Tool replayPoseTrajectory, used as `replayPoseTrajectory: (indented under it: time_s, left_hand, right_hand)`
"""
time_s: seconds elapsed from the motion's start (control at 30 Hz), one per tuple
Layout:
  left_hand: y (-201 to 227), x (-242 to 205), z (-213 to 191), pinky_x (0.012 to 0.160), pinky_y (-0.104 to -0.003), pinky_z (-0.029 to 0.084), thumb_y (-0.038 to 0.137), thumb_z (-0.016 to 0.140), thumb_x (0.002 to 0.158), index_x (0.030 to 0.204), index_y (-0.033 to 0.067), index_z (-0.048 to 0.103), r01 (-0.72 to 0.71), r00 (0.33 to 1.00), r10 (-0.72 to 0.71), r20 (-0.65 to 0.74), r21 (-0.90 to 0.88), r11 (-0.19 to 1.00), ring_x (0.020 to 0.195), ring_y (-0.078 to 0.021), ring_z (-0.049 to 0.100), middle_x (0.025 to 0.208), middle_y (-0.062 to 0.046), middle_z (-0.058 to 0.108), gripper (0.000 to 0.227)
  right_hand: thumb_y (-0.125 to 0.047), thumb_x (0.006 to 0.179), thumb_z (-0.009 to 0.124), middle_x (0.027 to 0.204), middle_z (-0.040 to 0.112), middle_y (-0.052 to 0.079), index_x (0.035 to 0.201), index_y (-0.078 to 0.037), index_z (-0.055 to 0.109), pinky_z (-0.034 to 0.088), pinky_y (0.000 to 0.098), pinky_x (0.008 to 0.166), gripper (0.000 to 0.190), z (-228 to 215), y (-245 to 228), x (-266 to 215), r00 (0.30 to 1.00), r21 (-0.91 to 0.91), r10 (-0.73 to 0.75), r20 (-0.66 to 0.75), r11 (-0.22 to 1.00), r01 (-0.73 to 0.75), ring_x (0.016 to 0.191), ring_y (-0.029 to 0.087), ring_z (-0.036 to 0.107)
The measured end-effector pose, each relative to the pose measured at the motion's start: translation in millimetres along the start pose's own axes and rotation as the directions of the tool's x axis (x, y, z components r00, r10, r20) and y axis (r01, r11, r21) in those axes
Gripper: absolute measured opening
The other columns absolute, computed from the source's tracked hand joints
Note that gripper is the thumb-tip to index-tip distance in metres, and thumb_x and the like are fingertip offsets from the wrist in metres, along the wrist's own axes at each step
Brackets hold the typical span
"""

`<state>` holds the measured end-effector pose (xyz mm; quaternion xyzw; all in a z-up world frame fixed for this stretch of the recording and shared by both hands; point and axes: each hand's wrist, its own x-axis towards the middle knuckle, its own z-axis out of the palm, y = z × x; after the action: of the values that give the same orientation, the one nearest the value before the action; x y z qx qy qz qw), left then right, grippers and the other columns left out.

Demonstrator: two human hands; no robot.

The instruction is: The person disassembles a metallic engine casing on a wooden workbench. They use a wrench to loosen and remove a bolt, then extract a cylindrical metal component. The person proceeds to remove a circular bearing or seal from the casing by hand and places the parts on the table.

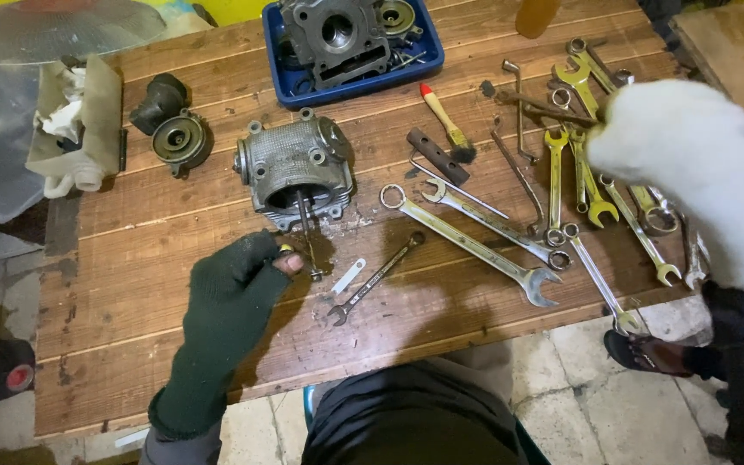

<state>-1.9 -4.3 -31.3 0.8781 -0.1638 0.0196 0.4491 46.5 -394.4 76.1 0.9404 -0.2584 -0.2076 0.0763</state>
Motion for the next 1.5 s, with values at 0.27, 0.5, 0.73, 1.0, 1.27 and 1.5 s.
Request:
replayPoseTrajectory:
  time_s: [0.27, 0.5, 0.73, 1.0, 1.27, 1.5]
  left_hand:
    - [-7, -2, -1, 0.058, -0.033, 0.031, 0.022, 0.067, 0.098, 0.071, 0.0148, 0.053, 0.001, 0.999, -0.002, -0.044, -0.023, 1.0, 0.06, -0.0112, 0.038, 0.061, 0.003, 0.039, 0.031]
    - [-6, -6, -1, 0.057, -0.032, 0.036, 0.017, 0.067, 0.096, 0.094, 0.0085, 0.07, -0.1, 0.994, 0.096, -0.046, -0.085, 0.991, 0.062, -0.0123, 0.046, 0.066, 0.0, 0.054, 0.01]
    - [6, -9, -6, 0.057, -0.033, 0.036, 0.019, 0.059, 0.099, 0.09, 0.0124, 0.064, -0.097, 0.995, 0.098, 0.015, -0.023, 0.995, 0.061, -0.0131, 0.047, 0.066, 0.001, 0.049, 0.013]
    - [-11, -7, 6, 0.064, -0.033, 0.059, 0.014, 0.07, 0.098, 0.099, 0.0076, 0.077, 0.015, 0.997, -0.023, -0.075, -0.107, 0.994, 0.066, -0.0202, 0.071, 0.077, -0.015, 0.075, 0.009]
    - [0, -7, 3, 0.061, -0.032, 0.058, 0.014, 0.069, 0.1, 0.102, 0.0067, 0.076, 0.014, 0.997, -0.023, -0.072, -0.126, 0.992, 0.065, -0.0201, 0.071, 0.075, -0.015, 0.074, 0.01]
    - [3, -9, 4, 0.067, -0.034, 0.061, 0.014, 0.069, 0.098, 0.103, 0.0063, 0.077, 0.042, 0.996, -0.053, -0.065, -0.159, 0.986, 0.07, -0.0208, 0.074, 0.08, -0.016, 0.077, 0.012]
  right_hand:
    - [-0.02, 0.1, 0.048, 0.135, 0.071, 0.021, 0.144, -0.017, 0.063, 0.064, 0.0587, 0.09, 0.047, 28, 51, 22, 0.979, 0.155, -0.188, -0.08, 0.968, 0.199, 0.114, 0.044, 0.073]
    - [-0.001, 0.1, 0.062, 0.11, 0.073, 0.015, 0.131, 0.0, 0.071, 0.045, 0.0326, 0.085, 0.033, 94, 22, -7, 0.885, 0.735, -0.284, -0.369, 0.494, 0.465, 0.095, 0.022, 0.062]
    - [-0.012, 0.092, 0.061, 0.119, 0.082, -0.002, 0.126, -0.022, 0.077, 0.053, 0.0253, 0.091, 0.039, 86, -89, -59, 0.839, 0.711, -0.544, 0.019, 0.597, 0.371, 0.099, 0.012, 0.074]
    - [0.001, 0.084, 0.063, 0.113, 0.08, 0.016, 0.119, -0.01, 0.079, 0.051, 0.0485, 0.104, 0.039, 102, -116, -28, 0.578, 0.702, -0.772, -0.266, 0.255, 0.665, 0.116, 0.029, 0.07]
    - [-0.002, 0.086, 0.064, 0.114, 0.082, 0.012, 0.12, -0.015, 0.079, 0.052, 0.0461, 0.105, 0.04, 85, -117, -38, 0.598, 0.679, -0.78, -0.184, 0.339, 0.651, 0.117, 0.027, 0.073]
    - [-0.003, 0.091, 0.058, 0.121, 0.081, 0.008, 0.125, -0.019, 0.079, 0.05, 0.0431, 0.109, 0.043, 80, -120, -39, 0.637, 0.725, -0.771, 0.004, 0.44, 0.529, 0.122, 0.023, 0.071]
